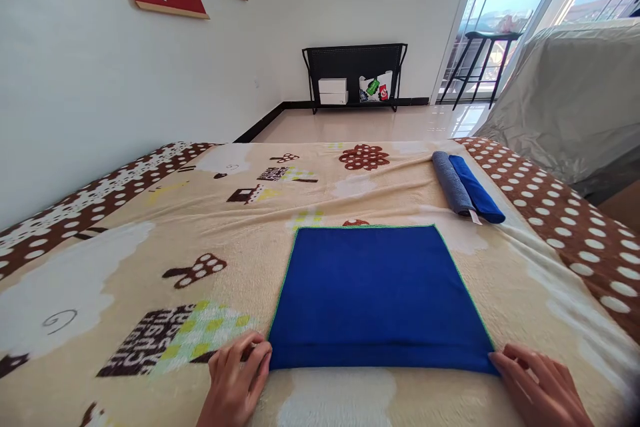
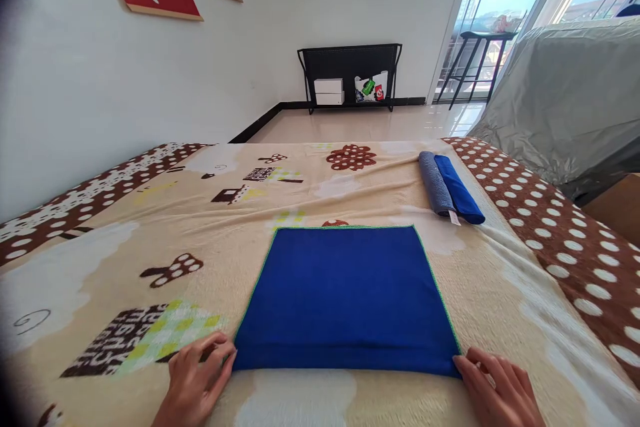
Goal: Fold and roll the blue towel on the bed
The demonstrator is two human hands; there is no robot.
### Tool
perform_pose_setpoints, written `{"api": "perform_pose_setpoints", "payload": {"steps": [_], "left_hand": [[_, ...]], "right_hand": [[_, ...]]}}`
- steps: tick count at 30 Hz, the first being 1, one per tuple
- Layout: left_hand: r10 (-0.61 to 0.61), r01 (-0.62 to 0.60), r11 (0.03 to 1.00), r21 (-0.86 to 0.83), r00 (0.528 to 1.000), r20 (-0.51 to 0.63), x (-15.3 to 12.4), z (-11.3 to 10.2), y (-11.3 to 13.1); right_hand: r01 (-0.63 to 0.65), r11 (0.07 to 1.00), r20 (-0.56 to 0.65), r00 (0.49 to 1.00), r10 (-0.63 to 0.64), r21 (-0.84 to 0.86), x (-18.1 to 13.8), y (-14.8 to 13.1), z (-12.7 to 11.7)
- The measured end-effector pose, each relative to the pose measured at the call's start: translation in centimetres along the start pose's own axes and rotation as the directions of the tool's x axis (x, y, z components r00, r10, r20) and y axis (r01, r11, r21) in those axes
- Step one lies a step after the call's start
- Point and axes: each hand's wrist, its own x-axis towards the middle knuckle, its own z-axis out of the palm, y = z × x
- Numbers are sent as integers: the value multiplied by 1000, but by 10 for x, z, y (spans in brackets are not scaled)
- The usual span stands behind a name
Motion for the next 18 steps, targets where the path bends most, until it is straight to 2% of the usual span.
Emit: {"api": "perform_pose_setpoints", "payload": {"steps": [3,8,12,18], "left_hand": [[122,-123,992,10,990,64,-3,-12,0],[230,-238,968,72,967,111,-5,-25,-2],[231,-238,969,59,966,114,1,-23,-7],[239,-240,971,2,967,84,5,-23,-15]], "right_hand": [[147,988,85,986,-144,-36,-5,8,-6],[125,991,94,988,-119,-55,0,9,-11],[118,993,106,988,-116,-12,15,8,-8],[198,979,134,970,-204,57,31,16,-19]]}}
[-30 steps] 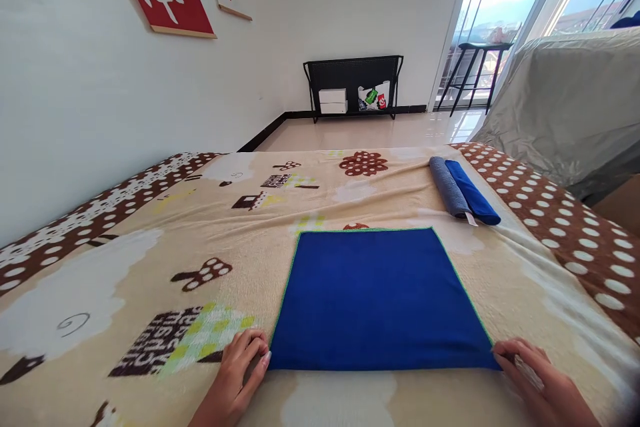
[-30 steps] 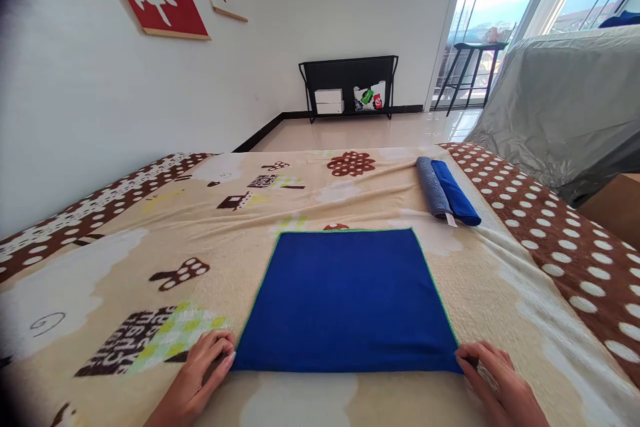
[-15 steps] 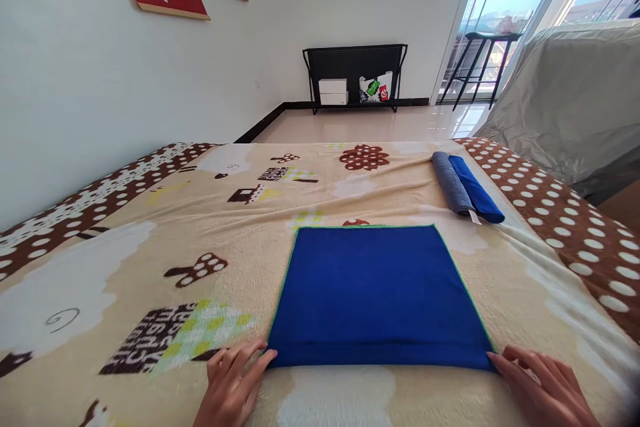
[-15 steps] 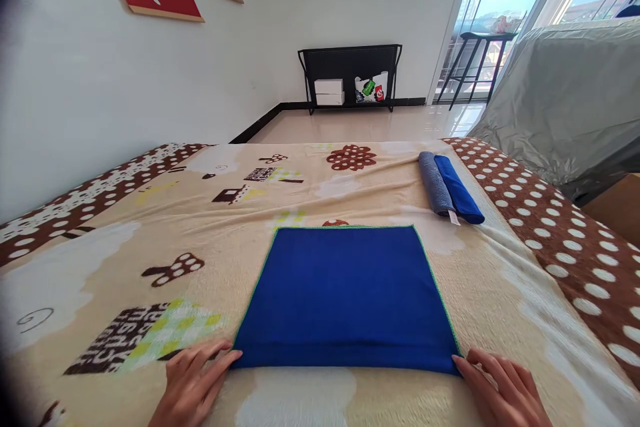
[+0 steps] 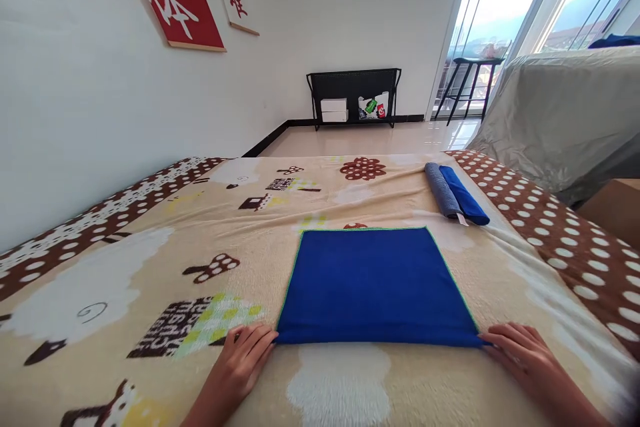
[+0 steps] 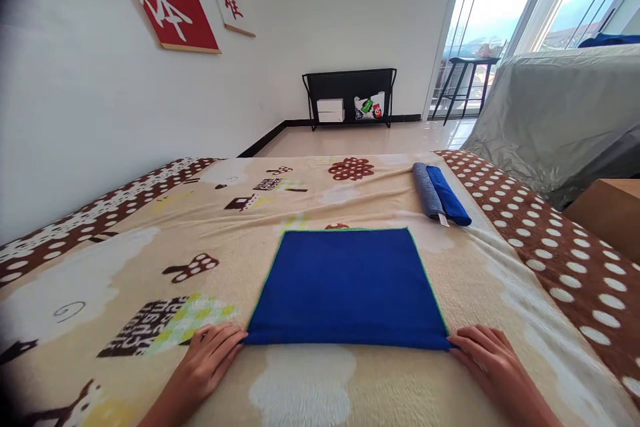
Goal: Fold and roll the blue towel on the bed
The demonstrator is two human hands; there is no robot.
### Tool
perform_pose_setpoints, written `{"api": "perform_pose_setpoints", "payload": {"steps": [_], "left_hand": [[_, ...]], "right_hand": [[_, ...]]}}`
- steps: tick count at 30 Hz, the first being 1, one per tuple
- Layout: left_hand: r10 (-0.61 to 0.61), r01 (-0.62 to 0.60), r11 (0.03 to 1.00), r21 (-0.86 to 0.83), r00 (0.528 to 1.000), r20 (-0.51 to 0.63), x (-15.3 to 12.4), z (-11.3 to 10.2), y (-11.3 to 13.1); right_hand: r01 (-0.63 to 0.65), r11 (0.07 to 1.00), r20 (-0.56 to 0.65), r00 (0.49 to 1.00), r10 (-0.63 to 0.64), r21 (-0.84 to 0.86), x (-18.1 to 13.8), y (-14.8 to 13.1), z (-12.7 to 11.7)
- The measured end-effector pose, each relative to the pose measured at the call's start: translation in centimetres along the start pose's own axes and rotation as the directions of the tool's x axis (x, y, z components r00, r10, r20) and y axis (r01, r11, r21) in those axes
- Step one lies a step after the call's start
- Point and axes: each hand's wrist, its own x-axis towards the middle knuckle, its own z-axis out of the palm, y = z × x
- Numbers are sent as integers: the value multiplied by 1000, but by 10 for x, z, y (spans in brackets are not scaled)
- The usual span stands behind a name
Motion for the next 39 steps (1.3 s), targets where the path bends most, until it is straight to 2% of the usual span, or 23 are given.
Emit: {"api": "perform_pose_setpoints", "payload": {"steps": [6,8,12,14,16,18,20,23,25,27,28,30,32,33,35,39], "left_hand": [[-53,53,995,-88,999,10,-14,-17,0],[-83,91,987,-135,995,64,-14,-23,1],[-105,159,966,-204,962,252,-2,-29,4],[-158,233,945,-229,939,305,7,-27,8],[-226,303,923,-238,926,301,13,-21,10],[-278,338,919,-203,921,274,15,-13,10],[-283,319,940,-121,927,246,14,-4,8],[-341,332,939,90,931,131,17,10,16],[-438,428,874,229,899,-9,28,18,38],[-475,490,838,238,871,-121,47,27,75],[-448,467,866,178,883,-138,58,33,95],[-318,317,948,-29,941,-112,77,44,133],[-150,134,973,-189,986,-73,87,51,156],[-80,67,972,-224,996,-50,87,53,160],[-2,1,976,-219,1000,-8,81,51,153],[22,-16,991,-135,999,46,59,34,114]], "right_hand": [[-6,998,-12,1000,7,55,-11,5,-13],[-70,992,57,996,64,109,-11,4,-16],[-189,946,262,958,118,265,3,-2,-21],[-223,931,304,944,132,289,12,-5,-19],[-231,943,299,942,154,242,18,-5,-14],[-196,969,270,951,150,151,20,-5,-8],[-155,988,217,965,146,27,18,-5,-2],[-209,952,37,974,222,-223,15,-17,5],[-282,892,-123,959,255,-353,21,-41,10],[-246,901,-191,963,188,-358,37,-76,15],[-170,934,-180,977,117,-315,47,-96,18],[71,983,-116,989,-92,-172,71,-134,23],[238,967,-76,966,-246,-95,88,-159,26],[265,961,-64,961,-270,-84,93,-164,25],[233,970,-49,970,-237,-75,95,-164,22],[132,991,-28,991,-132,-32,82,-143,13]]}}
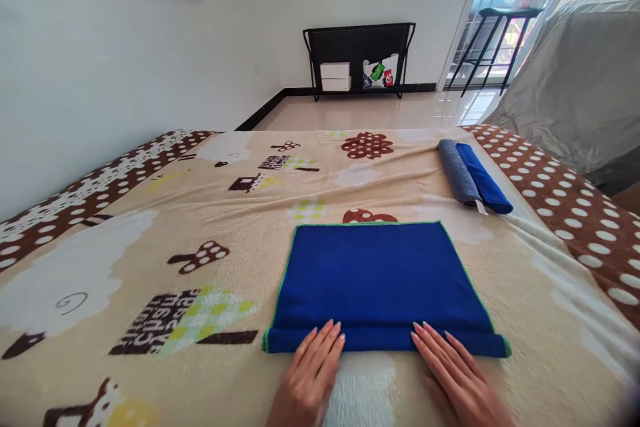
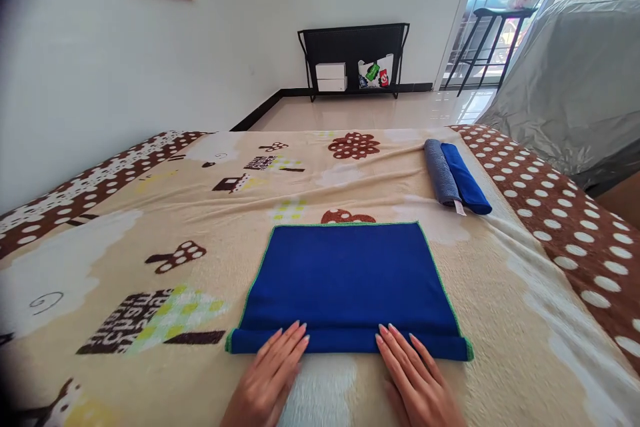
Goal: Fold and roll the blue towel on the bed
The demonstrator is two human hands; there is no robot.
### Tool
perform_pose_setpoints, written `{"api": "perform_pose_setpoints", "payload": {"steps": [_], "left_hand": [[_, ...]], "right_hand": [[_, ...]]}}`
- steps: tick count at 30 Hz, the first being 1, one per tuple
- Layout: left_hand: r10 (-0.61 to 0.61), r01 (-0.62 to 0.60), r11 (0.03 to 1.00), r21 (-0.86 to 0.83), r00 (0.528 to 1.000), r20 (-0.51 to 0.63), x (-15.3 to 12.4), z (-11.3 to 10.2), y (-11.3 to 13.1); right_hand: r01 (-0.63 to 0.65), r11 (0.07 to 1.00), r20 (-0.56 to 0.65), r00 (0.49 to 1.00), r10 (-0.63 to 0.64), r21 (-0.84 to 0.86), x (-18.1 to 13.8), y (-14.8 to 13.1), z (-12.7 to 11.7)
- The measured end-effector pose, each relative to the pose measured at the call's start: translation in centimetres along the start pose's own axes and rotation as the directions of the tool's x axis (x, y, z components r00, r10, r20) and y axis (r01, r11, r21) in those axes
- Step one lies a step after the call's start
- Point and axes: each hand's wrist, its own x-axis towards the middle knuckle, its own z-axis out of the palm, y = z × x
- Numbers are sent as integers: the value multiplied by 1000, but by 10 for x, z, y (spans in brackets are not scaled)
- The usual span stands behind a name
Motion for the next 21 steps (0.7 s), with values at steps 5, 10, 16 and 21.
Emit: {"api": "perform_pose_setpoints", "payload": {"steps": [5,10,16,21], "left_hand": [[-6,0,996,90,998,61,-23,-22,-35],[-116,109,979,173,993,33,-33,-24,-28],[-57,54,997,56,997,59,26,-2,45],[-198,180,974,140,972,127,5,-8,21]], "right_hand": [[-19,999,61,998,21,-27,-25,21,-5],[-125,987,33,991,129,-97,-45,32,-8],[-75,996,15,997,74,41,8,-32,5],[-167,986,63,984,169,-29,-11,-6,9]]}}
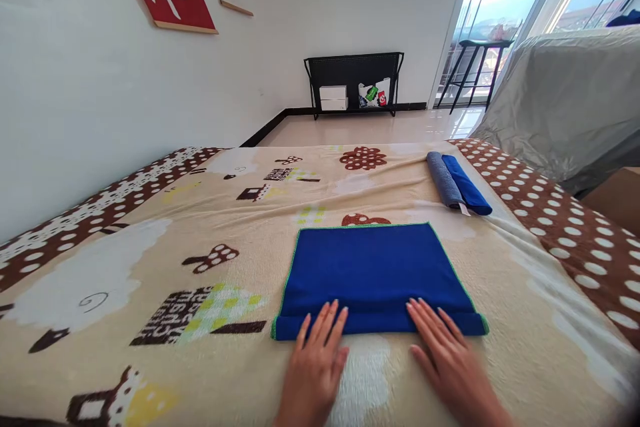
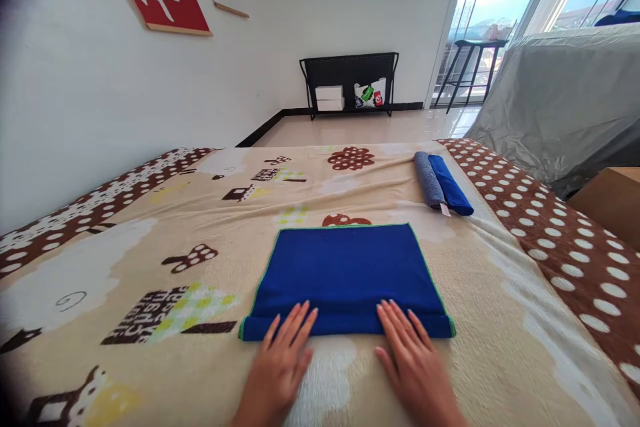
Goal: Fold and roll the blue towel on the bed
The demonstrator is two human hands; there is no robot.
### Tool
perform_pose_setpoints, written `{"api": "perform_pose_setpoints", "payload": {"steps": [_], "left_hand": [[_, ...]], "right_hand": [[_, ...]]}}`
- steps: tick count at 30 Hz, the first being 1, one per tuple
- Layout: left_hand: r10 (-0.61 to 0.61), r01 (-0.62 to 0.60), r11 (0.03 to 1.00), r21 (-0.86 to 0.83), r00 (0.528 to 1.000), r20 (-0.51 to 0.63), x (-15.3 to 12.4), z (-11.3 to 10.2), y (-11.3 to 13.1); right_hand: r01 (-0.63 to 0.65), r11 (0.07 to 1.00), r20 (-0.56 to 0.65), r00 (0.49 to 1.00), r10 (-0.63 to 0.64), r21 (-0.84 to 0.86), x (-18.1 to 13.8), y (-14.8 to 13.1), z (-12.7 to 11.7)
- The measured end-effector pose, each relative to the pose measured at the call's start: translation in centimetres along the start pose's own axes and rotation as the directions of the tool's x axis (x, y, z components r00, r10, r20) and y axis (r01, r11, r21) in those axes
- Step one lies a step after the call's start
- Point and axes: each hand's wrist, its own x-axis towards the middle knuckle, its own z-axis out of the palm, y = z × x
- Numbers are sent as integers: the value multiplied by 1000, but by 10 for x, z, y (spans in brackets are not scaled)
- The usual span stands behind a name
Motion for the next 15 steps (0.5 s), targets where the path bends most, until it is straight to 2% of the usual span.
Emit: {"api": "perform_pose_setpoints", "payload": {"steps": [2,4,7,9,11,13,15], "left_hand": [[-110,111,993,38,993,-34,-10,1,-16],[-171,175,983,53,982,-78,-7,3,-14],[-71,71,997,1,994,-80,16,6,8],[12,-14,999,-45,999,-40,24,8,12],[-36,35,998,-49,999,-17,18,10,-3],[-164,164,986,-23,986,-19,3,10,-27],[-265,266,964,6,963,-43,-5,10,-41]], "right_hand": [[-103,994,-54,993,101,-30,-9,16,-1],[-135,991,-100,986,133,-17,-4,13,-3],[52,994,-45,998,-48,93,21,-13,-3],[157,980,29,986,-162,126,31,-19,0],[91,995,44,995,-93,45,25,-5,3],[-58,997,-7,998,57,-58,12,18,4],[-155,984,-72,986,149,-90,5,32,3]]}}
